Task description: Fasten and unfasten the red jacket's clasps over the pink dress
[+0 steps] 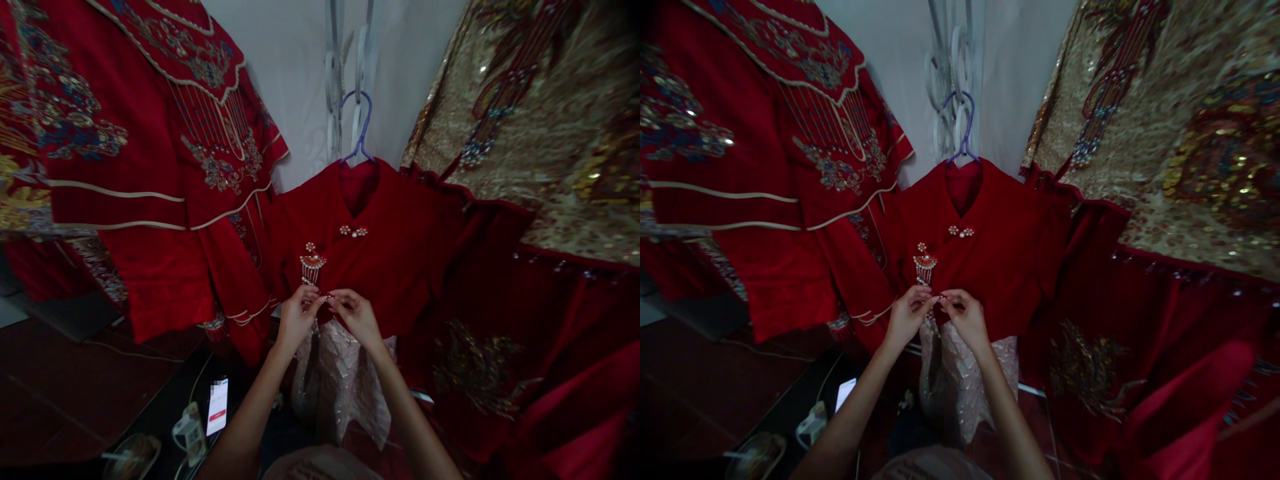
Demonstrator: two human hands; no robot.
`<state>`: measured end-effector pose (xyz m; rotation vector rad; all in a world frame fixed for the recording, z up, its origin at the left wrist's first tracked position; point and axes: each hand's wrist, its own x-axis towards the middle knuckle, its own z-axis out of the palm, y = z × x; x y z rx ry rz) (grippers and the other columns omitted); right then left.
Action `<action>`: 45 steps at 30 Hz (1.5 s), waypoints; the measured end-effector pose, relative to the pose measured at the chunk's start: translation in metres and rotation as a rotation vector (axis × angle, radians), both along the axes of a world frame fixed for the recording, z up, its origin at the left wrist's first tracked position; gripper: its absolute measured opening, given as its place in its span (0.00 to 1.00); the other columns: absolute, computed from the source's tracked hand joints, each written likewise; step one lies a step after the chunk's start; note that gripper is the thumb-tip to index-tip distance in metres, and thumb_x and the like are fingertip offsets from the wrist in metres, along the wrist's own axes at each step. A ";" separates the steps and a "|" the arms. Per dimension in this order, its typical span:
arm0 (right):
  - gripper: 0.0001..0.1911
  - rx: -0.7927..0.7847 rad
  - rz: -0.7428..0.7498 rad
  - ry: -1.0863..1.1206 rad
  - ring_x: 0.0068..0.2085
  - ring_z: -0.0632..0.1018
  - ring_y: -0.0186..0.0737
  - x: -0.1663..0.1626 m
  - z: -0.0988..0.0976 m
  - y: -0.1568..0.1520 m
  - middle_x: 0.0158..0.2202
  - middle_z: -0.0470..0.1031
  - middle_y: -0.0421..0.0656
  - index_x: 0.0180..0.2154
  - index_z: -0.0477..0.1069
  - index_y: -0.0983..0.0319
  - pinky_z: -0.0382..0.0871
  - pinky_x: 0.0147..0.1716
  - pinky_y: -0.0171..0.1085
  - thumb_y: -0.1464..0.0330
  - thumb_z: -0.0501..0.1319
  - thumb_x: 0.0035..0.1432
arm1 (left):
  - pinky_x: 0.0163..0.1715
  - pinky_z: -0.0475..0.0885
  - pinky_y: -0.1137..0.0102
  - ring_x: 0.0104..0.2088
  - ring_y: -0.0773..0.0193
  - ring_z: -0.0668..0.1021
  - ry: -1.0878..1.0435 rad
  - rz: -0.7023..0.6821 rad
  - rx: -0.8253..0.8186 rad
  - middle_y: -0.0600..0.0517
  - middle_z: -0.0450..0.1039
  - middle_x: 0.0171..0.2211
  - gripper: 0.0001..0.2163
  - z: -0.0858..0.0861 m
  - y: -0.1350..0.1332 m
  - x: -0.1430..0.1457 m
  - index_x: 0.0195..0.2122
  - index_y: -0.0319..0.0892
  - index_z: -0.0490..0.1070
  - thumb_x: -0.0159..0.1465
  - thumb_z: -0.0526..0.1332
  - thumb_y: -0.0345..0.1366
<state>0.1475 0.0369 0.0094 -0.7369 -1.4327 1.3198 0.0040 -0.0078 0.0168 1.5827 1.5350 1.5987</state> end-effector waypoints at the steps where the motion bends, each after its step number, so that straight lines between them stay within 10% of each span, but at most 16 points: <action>1: 0.15 -0.006 -0.002 0.012 0.36 0.77 0.38 0.000 0.000 0.000 0.35 0.76 0.44 0.37 0.74 0.63 0.77 0.38 0.41 0.60 0.65 0.50 | 0.37 0.74 0.69 0.36 0.64 0.79 -0.005 -0.017 -0.006 0.50 0.76 0.34 0.11 -0.001 -0.001 0.000 0.38 0.42 0.70 0.58 0.62 0.42; 13: 0.14 -0.045 0.023 0.062 0.35 0.77 0.36 -0.001 0.006 -0.004 0.33 0.76 0.42 0.35 0.74 0.62 0.77 0.37 0.40 0.60 0.66 0.47 | 0.32 0.73 0.73 0.30 0.67 0.77 -0.179 -0.072 -0.018 0.52 0.74 0.28 0.10 0.005 -0.002 0.000 0.30 0.40 0.70 0.55 0.65 0.41; 21: 0.14 -0.163 0.434 -0.057 0.33 0.78 0.35 0.038 0.043 -0.014 0.33 0.77 0.42 0.37 0.75 0.62 0.76 0.34 0.37 0.63 0.67 0.47 | 0.38 0.74 0.69 0.34 0.66 0.78 -0.558 -0.096 0.025 0.48 0.77 0.37 0.16 0.045 0.029 -0.010 0.39 0.39 0.74 0.56 0.63 0.46; 35: 0.13 -0.186 0.413 0.032 0.32 0.76 0.31 0.022 0.040 -0.022 0.32 0.76 0.40 0.35 0.74 0.62 0.74 0.31 0.31 0.65 0.69 0.46 | 0.31 0.66 0.76 0.28 0.72 0.75 -0.817 -0.074 0.061 0.56 0.75 0.29 0.09 0.064 0.050 -0.001 0.32 0.41 0.72 0.50 0.65 0.35; 45: 0.12 -0.124 0.474 -0.045 0.33 0.74 0.32 0.032 0.044 -0.024 0.32 0.74 0.40 0.35 0.73 0.62 0.71 0.31 0.32 0.65 0.68 0.48 | 0.37 0.68 0.72 0.34 0.67 0.74 -0.296 -0.125 0.156 0.52 0.73 0.33 0.09 0.078 0.048 0.009 0.39 0.42 0.72 0.60 0.55 0.34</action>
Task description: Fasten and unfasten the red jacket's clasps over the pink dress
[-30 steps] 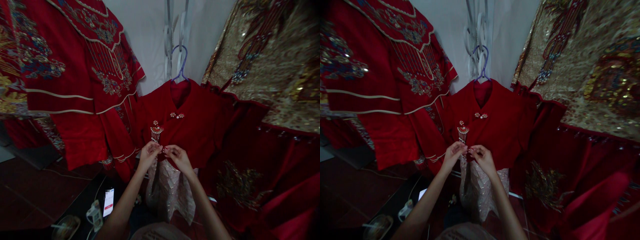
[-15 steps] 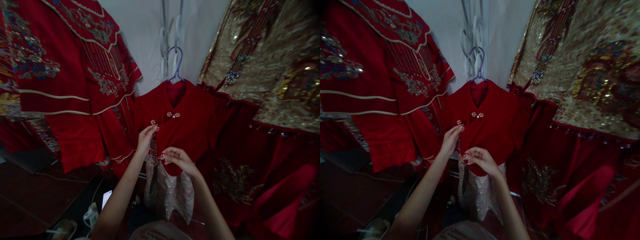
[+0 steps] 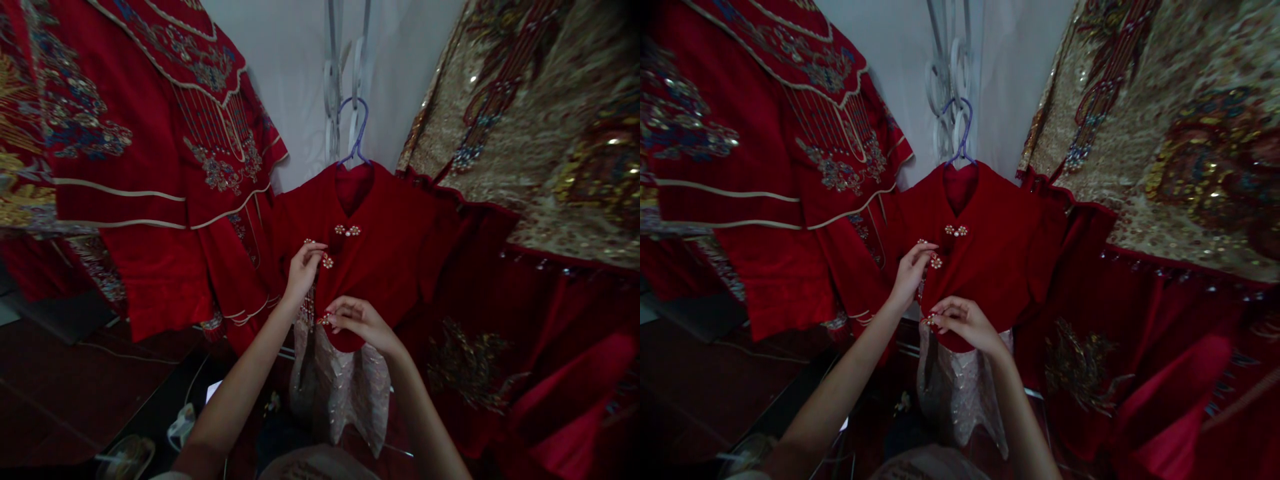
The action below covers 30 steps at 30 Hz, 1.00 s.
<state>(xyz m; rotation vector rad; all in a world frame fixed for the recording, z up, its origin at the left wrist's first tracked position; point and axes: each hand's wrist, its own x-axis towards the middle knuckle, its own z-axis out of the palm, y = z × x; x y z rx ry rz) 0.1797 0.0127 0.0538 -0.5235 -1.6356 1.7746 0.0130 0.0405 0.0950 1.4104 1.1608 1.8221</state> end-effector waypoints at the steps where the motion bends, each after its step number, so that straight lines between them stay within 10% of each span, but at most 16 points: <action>1: 0.11 0.012 0.022 -0.010 0.32 0.74 0.31 0.003 0.001 0.000 0.32 0.74 0.40 0.35 0.73 0.63 0.71 0.31 0.32 0.65 0.68 0.49 | 0.38 0.69 0.72 0.35 0.67 0.74 0.108 0.029 0.073 0.51 0.72 0.34 0.10 0.008 -0.001 0.004 0.42 0.43 0.71 0.61 0.55 0.33; 8: 0.11 0.102 0.066 -0.069 0.32 0.74 0.31 0.021 0.011 -0.004 0.32 0.74 0.41 0.37 0.72 0.64 0.69 0.34 0.33 0.65 0.66 0.52 | 0.51 0.63 0.60 0.51 0.57 0.65 0.998 0.423 0.408 0.44 0.63 0.49 0.12 0.054 0.004 0.016 0.47 0.44 0.69 0.65 0.53 0.39; 12: 0.11 0.120 0.048 -0.073 0.32 0.73 0.31 0.028 0.014 -0.007 0.32 0.73 0.41 0.38 0.72 0.63 0.69 0.34 0.33 0.65 0.66 0.52 | 0.50 0.64 0.58 0.49 0.56 0.66 1.234 0.393 0.520 0.44 0.66 0.48 0.10 0.063 0.012 0.013 0.43 0.41 0.69 0.65 0.53 0.37; 20: 0.12 0.221 -0.178 -0.078 0.38 0.73 0.36 0.025 0.031 -0.001 0.37 0.73 0.42 0.39 0.72 0.60 0.72 0.37 0.37 0.61 0.63 0.54 | 0.56 0.59 0.58 0.43 0.63 0.72 1.351 0.271 0.789 0.51 0.71 0.38 0.09 0.069 0.039 -0.010 0.42 0.44 0.69 0.66 0.51 0.35; 24: 0.12 0.403 -0.682 -0.001 0.35 0.73 0.36 0.011 0.060 0.010 0.35 0.74 0.43 0.36 0.72 0.61 0.71 0.39 0.39 0.60 0.63 0.53 | 0.48 0.64 0.62 0.35 0.64 0.72 1.390 0.376 0.820 0.53 0.69 0.30 0.10 0.070 0.043 -0.017 0.46 0.45 0.68 0.66 0.51 0.34; 27: 0.14 0.563 -0.952 0.169 0.41 0.74 0.38 -0.012 0.091 0.018 0.41 0.73 0.45 0.39 0.70 0.61 0.68 0.47 0.41 0.59 0.61 0.55 | 0.49 0.63 0.58 0.44 0.57 0.70 1.235 0.541 0.653 0.45 0.69 0.42 0.16 0.072 0.034 -0.008 0.53 0.41 0.62 0.64 0.54 0.37; 30: 0.24 0.621 -0.848 0.149 0.54 0.70 0.43 -0.040 0.111 0.025 0.52 0.69 0.50 0.50 0.65 0.60 0.62 0.55 0.46 0.53 0.54 0.58 | 0.51 0.61 0.55 0.53 0.50 0.64 1.099 0.668 0.489 0.37 0.60 0.53 0.23 0.072 0.025 0.003 0.59 0.37 0.55 0.62 0.54 0.36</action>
